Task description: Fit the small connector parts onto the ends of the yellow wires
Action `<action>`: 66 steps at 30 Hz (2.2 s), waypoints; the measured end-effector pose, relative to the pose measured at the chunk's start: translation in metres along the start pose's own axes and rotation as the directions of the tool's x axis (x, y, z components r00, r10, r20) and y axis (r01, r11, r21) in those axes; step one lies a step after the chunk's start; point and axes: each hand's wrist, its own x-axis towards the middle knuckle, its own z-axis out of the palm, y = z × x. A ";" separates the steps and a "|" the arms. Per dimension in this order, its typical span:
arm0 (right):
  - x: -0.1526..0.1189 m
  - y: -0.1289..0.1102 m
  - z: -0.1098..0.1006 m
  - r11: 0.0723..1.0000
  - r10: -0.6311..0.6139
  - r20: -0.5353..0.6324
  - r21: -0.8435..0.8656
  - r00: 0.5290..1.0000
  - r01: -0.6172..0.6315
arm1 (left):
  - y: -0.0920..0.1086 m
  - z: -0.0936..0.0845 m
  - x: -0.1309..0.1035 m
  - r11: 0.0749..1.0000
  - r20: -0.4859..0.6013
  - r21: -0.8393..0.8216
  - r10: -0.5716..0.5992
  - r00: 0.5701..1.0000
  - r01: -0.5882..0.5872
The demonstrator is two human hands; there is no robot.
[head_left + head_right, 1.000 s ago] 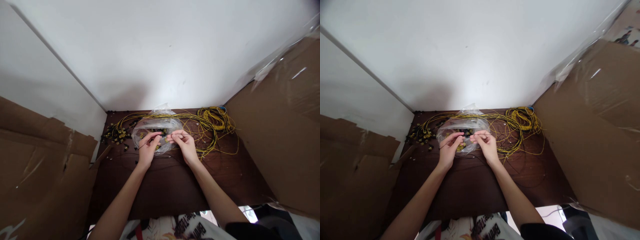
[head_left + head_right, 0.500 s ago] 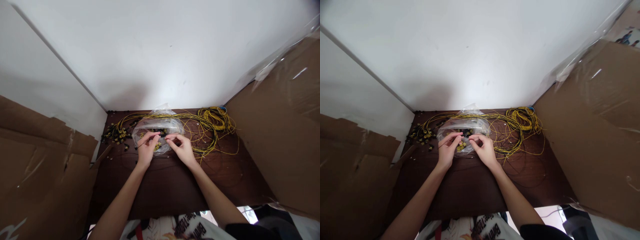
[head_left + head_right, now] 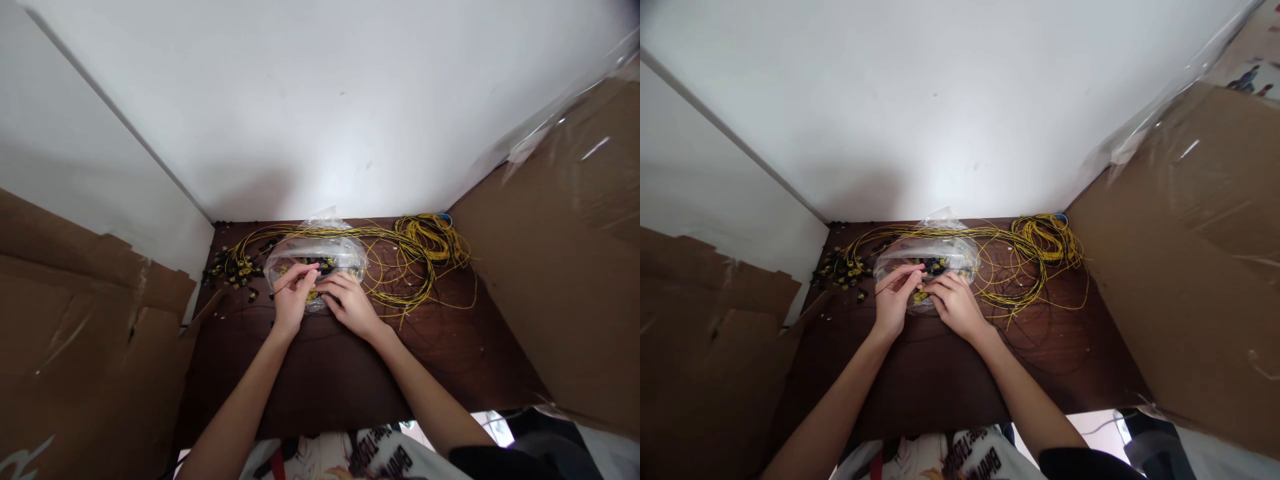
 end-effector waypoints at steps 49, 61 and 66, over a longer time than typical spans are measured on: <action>0.008 -0.005 -0.009 0.523 0.602 -0.130 0.810 0.788 -0.265 | -0.002 0.003 -0.004 0.991 0.152 0.127 -0.049 0.987 0.030; 0.007 0.002 -0.014 0.459 0.679 -0.205 0.868 0.705 -0.189 | 0.002 0.004 -0.003 0.994 0.156 0.096 -0.069 0.985 0.055; 0.007 0.003 -0.016 0.430 0.691 -0.204 0.887 0.694 -0.167 | 0.001 0.002 -0.003 0.989 0.140 0.141 -0.069 0.988 0.049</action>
